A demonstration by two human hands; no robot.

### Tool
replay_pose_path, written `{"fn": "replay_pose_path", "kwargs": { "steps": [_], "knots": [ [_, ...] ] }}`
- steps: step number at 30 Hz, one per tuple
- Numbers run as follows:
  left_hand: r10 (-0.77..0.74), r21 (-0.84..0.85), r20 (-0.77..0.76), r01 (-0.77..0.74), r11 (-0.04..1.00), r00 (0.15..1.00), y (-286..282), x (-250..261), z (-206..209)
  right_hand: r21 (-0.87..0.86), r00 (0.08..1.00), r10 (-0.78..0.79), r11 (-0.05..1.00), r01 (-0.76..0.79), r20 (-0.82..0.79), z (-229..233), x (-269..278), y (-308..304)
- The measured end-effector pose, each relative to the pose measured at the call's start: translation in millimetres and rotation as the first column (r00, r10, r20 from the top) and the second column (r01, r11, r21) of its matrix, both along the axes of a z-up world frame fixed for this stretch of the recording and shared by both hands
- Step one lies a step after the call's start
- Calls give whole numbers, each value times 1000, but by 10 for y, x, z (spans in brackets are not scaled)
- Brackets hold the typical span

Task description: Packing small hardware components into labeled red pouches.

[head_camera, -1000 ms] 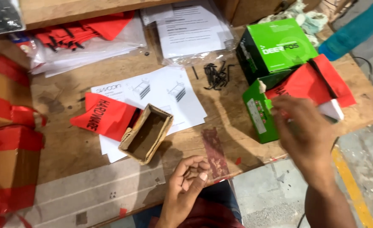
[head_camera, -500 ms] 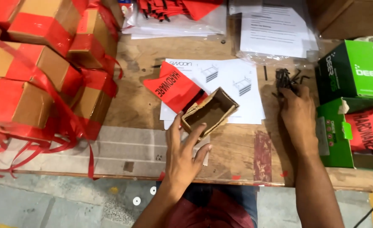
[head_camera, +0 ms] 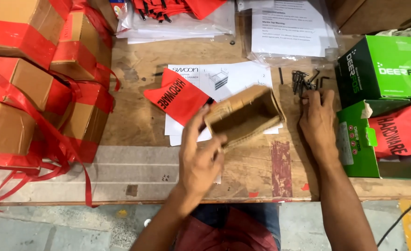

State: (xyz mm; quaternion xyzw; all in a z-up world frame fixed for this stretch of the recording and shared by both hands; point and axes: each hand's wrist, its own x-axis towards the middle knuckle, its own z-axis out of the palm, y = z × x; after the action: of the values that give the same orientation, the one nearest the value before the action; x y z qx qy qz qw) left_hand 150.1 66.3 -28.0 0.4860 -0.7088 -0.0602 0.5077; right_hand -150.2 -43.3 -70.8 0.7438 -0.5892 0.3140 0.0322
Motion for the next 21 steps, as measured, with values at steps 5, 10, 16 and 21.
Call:
{"fn": "replay_pose_path", "kwargs": {
  "steps": [5, 10, 16, 21],
  "knots": [
    [55, 15, -19, -55, 998, 998, -961, 203, 259, 8, 997, -15, 1000, 14, 70, 19, 51, 35],
    [57, 147, -83, -44, 988, 995, -1955, 439, 154, -22, 995, -12, 1000, 14, 98, -38, 63, 6],
    [99, 241, -13, -93, 966, 995, -2265, 106, 127, -64, 978, -39, 997, 53, 204, -66, 2, -56],
    [95, 167, -17, -91, 982, 995, -2316, -440, 280, -30, 969, -35, 999, 43, 244, -37, -7, -48]
  ]
}}
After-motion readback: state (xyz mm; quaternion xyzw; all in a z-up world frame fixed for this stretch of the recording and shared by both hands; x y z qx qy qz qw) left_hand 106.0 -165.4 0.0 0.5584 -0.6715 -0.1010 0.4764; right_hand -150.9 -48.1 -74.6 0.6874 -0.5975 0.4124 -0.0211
